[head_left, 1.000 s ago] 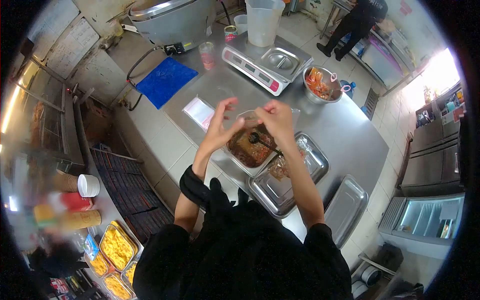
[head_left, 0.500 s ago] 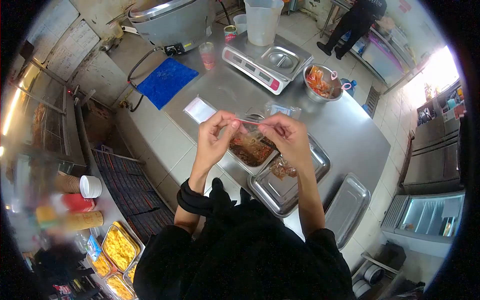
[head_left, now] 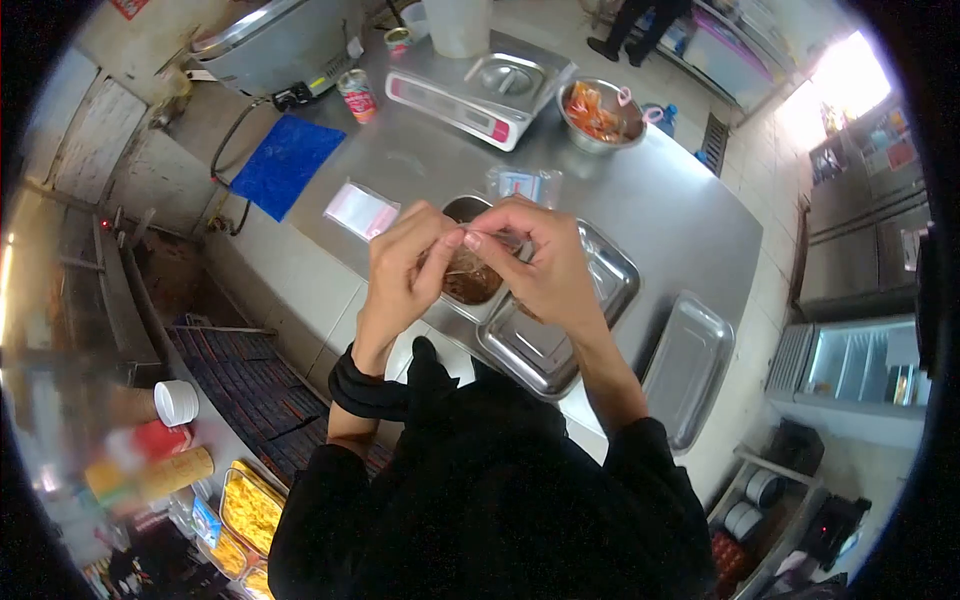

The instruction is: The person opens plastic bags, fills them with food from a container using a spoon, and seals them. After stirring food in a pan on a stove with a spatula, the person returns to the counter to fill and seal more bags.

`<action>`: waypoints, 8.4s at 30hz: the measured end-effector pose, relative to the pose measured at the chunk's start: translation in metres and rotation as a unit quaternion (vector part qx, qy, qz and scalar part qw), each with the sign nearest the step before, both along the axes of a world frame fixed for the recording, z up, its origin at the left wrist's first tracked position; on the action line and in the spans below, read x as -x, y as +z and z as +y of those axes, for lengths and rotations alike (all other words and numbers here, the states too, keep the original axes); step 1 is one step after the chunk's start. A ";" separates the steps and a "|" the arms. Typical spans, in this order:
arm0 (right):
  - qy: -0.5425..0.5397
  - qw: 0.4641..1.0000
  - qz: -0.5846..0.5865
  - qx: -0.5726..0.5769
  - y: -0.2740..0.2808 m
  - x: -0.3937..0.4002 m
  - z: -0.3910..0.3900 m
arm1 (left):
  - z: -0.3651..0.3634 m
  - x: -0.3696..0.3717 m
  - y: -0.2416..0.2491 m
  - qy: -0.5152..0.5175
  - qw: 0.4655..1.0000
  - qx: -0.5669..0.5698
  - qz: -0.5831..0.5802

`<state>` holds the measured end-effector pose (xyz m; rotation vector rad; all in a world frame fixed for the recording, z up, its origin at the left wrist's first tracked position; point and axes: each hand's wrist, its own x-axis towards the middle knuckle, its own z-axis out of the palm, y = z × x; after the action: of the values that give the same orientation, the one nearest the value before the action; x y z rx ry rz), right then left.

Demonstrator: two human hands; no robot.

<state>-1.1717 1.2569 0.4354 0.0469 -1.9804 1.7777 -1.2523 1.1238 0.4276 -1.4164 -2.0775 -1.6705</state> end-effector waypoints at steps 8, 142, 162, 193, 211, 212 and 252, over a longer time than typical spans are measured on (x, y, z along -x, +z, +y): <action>-0.144 0.961 -0.102 -0.211 0.000 -0.078 0.024 | 0.009 -0.025 -0.021 -0.070 0.996 -0.049 -0.001; -0.131 0.961 0.162 -0.184 -0.033 0.057 -0.070 | -0.015 0.002 -0.036 0.313 0.893 -0.239 -0.218; 0.153 0.973 -0.108 0.135 -0.017 0.005 -0.056 | -0.029 0.000 -0.035 -0.025 0.842 -0.246 -0.480; 0.009 0.672 -0.319 -0.668 -0.148 0.057 0.012 | -0.056 0.009 -0.181 0.074 0.741 -0.146 -0.651; 0.109 0.847 -0.321 -0.409 -0.150 0.005 -0.015 | -0.036 -0.007 -0.150 0.108 0.839 -0.106 -0.523; 0.109 0.848 -0.320 -0.408 -0.152 0.009 -0.015 | -0.035 -0.011 -0.148 0.114 0.835 -0.105 -0.528; 0.303 0.889 -0.226 -0.260 -0.058 0.092 0.096 | -0.043 0.069 -0.103 -0.095 0.842 0.200 -0.493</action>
<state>-1.2640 1.3531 0.3778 0.5194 -2.9994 1.6219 -1.3216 1.0809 0.3250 -0.8930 -3.0196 -2.5255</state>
